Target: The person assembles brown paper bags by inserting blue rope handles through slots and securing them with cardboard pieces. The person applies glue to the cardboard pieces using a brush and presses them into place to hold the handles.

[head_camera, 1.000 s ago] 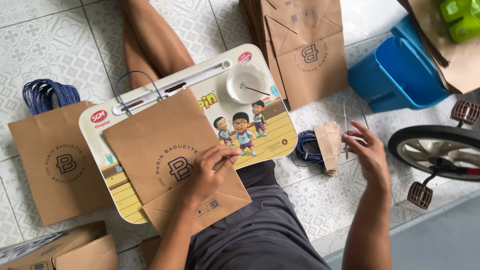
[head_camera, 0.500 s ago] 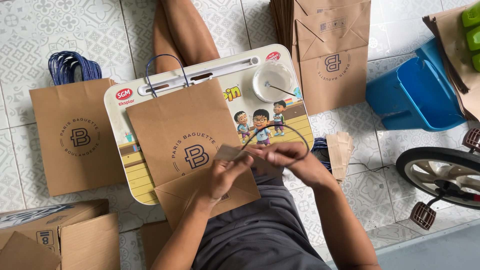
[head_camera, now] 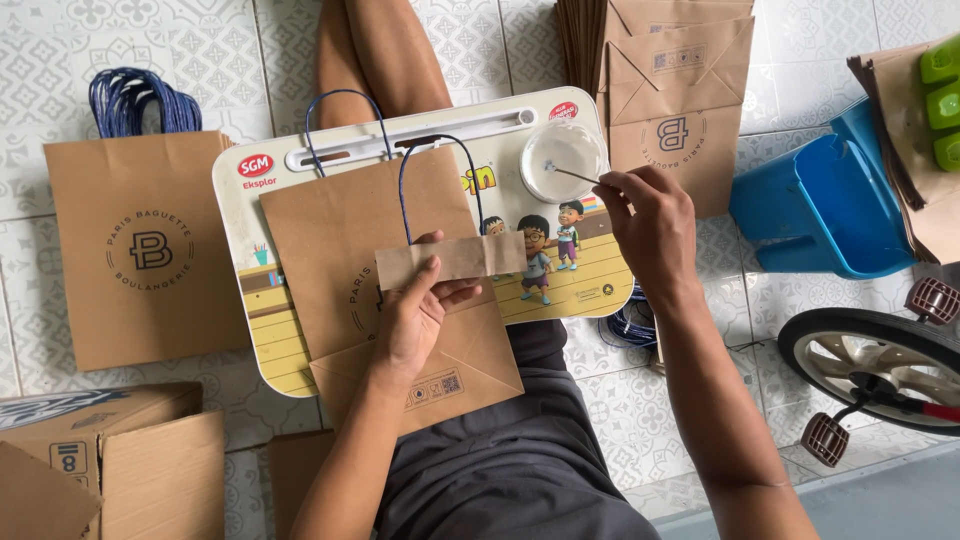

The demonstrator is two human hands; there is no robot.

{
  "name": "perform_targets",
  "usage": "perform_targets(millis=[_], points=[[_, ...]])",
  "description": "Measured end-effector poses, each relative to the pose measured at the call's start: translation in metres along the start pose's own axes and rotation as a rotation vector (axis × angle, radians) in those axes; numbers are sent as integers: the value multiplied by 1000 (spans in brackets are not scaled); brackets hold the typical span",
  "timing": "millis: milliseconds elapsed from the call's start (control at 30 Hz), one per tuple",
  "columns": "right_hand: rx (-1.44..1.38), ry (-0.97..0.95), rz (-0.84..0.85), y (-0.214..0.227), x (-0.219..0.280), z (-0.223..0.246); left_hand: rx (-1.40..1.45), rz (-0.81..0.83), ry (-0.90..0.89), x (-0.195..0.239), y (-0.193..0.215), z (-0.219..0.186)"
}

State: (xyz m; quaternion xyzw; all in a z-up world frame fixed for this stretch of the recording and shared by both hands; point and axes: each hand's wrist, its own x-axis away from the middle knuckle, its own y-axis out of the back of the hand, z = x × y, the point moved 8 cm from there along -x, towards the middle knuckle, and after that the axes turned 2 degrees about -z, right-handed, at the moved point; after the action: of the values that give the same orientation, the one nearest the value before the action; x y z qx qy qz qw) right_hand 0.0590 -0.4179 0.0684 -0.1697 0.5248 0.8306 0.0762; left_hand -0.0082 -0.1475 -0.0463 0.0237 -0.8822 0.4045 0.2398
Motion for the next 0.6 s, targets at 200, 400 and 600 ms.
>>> perform_targets(millis=[200, 400, 600], points=[[-56, 79, -117, 16, -4, 10, -12, 36, 1, -3, 3, 6], [-151, 55, -154, 34, -8, 16, -7, 48, -21, -2, -2, 2], [-132, 38, -138, 27, -11, 13, -8, 59, -24, -1, -5, 0]])
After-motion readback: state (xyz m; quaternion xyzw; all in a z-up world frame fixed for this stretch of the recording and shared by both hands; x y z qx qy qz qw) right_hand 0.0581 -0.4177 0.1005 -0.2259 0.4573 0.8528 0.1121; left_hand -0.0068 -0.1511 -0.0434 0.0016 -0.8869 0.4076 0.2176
